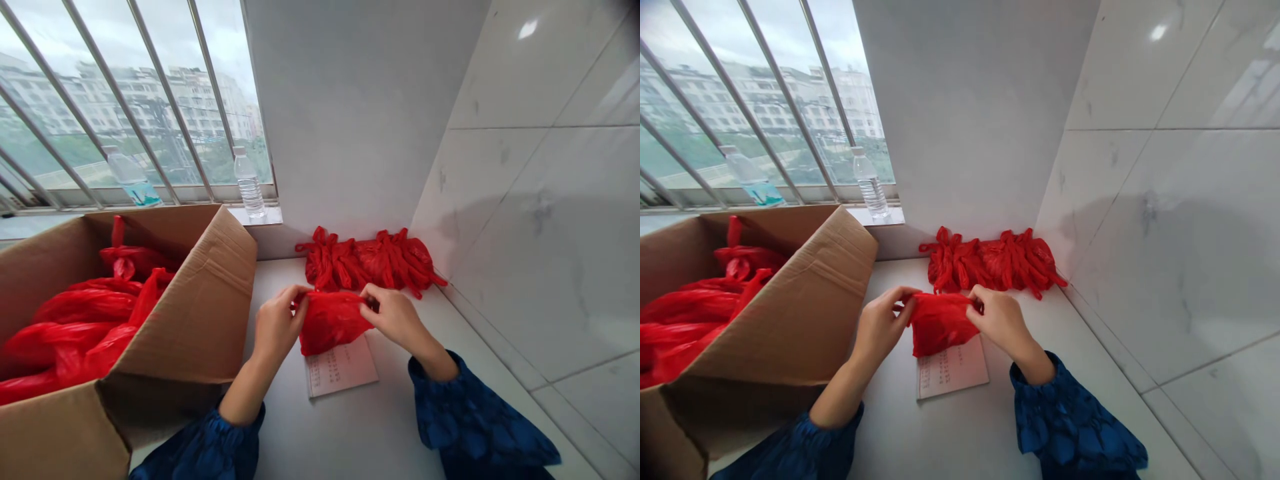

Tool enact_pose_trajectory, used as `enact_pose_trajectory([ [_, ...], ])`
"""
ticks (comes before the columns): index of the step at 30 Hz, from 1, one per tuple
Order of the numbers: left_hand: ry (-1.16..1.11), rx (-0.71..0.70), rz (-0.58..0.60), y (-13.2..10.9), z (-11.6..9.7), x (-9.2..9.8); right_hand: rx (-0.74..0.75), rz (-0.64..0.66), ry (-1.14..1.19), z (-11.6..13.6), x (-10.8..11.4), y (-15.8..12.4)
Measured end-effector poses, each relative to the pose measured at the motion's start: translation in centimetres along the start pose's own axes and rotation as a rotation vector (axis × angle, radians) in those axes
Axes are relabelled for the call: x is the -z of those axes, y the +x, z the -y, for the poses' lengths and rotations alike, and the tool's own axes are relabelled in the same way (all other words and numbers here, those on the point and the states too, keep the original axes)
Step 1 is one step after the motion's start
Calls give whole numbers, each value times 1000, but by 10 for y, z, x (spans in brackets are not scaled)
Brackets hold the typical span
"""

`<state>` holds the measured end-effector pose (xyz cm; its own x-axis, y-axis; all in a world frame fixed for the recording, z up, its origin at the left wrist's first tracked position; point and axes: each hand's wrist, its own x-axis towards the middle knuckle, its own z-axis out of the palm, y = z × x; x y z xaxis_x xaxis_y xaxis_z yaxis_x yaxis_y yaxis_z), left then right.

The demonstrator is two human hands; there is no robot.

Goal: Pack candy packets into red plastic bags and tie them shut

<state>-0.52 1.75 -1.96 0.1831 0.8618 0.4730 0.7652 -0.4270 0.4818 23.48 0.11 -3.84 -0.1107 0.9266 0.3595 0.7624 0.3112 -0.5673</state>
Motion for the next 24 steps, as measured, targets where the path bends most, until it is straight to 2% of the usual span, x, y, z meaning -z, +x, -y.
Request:
enact_pose_trajectory([
  [3,-178,73,-93,3,3,4,-76,-20,-5,-7,16,0],
  [5,-260,69,-105,4,1,6,-70,34,33,-7,23,-2],
  [8,-350,-15,-18,2,-10,12,-12,120,128,1,28,-7],
  [11,-367,-118,120,-3,-27,27,-17,79,107,9,28,-10],
  [14,-301,-215,210,-9,-40,47,-95,-131,-105,7,28,-10],
  [16,-204,-243,195,-13,-45,60,-101,-336,-223,6,31,-13],
  [18,-86,-242,156,-18,-48,69,-13,-527,-205,12,37,-20],
  [20,-2,-238,139,-22,-51,73,159,-637,-79,26,40,-28],
  [21,19,-240,142,-24,-53,74,253,-634,1,35,40,-32],
  [22,29,-243,145,-26,-55,74,342,-576,79,44,38,-36],
  [24,35,-253,148,-29,-58,74,452,-331,176,59,31,-39],
])
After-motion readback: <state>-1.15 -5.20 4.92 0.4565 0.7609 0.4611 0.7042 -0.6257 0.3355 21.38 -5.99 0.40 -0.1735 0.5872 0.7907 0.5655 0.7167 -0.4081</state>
